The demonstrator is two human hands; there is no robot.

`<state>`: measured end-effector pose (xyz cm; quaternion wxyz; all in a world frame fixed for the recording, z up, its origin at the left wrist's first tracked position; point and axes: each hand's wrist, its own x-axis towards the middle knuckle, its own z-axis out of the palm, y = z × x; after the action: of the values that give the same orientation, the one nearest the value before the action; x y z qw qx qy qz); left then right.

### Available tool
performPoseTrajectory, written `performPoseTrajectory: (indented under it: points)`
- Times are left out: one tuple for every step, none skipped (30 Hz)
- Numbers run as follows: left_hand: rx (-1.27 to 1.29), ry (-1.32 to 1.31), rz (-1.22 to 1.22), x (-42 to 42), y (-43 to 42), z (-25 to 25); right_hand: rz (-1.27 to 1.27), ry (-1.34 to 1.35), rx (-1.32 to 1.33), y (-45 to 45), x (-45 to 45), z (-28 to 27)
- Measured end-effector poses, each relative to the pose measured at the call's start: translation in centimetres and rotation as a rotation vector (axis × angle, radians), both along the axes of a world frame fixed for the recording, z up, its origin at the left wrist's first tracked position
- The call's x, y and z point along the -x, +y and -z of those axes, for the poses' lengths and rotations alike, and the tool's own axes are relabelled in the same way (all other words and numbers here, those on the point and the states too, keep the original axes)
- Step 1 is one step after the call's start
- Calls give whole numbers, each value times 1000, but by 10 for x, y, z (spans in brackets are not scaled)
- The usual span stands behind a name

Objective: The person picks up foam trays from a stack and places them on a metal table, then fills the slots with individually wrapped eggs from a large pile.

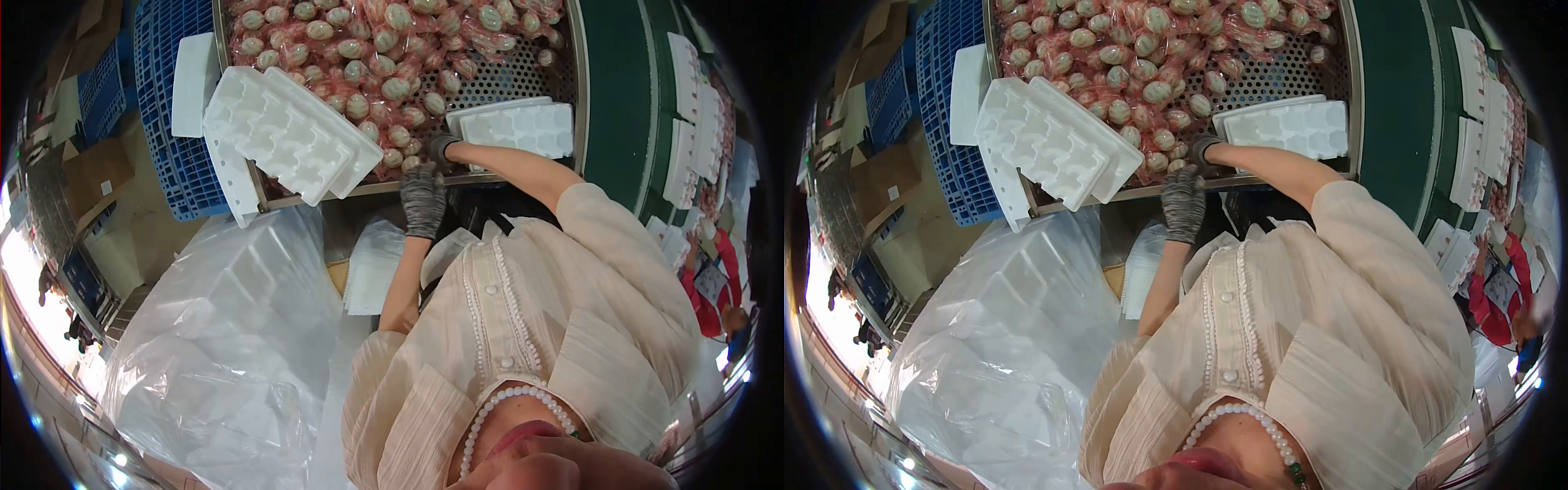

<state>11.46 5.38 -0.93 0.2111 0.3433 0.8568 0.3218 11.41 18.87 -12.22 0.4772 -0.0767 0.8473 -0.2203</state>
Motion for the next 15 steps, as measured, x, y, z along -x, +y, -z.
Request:
performPoseTrajectory:
  points:
    - [37, 86, -47, 8, 1, 2, -60, -29, -82, -6, 5, -7]
    - [34, 90, -45, 15, 1, 3, -119, -56, -159, -8, 9, -14]
    - [-48, -18, -103, 22, 0, 6, -115, -50, -158, -7, 9, -16]
    - [-127, -125, -159, 29, -1, 12, 28, -22, -110, -5, 7, -19]
    - [-43, -23, -151, 30, -11, 37, 174, 2, -59, -4, 2, -22]
    - [-40, -22, -144, 36, -11, 36, 319, 24, -12, -1, -1, -28]
    - [-111, -236, -289, 41, -8, 32, 459, 21, 33, 15, 2, -74]
    - [-183, -449, -434, 45, -4, 25, 459, 24, 34, 26, -6, -82]
    - [-197, -525, -429, 49, 1, 15, 678, 151, 140, 42, -21, -85]
    - [-199, -523, -418, 46, 2, 27, 901, 282, 245, 54, -32, -90]
    - [-267, -581, -354, 40, 5, 47, 915, 288, 235, 63, -39, -94]
    - [-335, -642, -285, 36, 16, 46, 1173, 70, 463, 74, -47, -99]
    - [-343, -647, -266, 31, 27, 45, 1412, -156, 697, 83, -54, -103]
    - [-371, -865, -276, 28, 38, 44, 1423, -142, 689, 86, -60, -107]
    - [-389, -1083, -286, 25, 49, 37, 1457, -71, 755, 83, -67, -109]
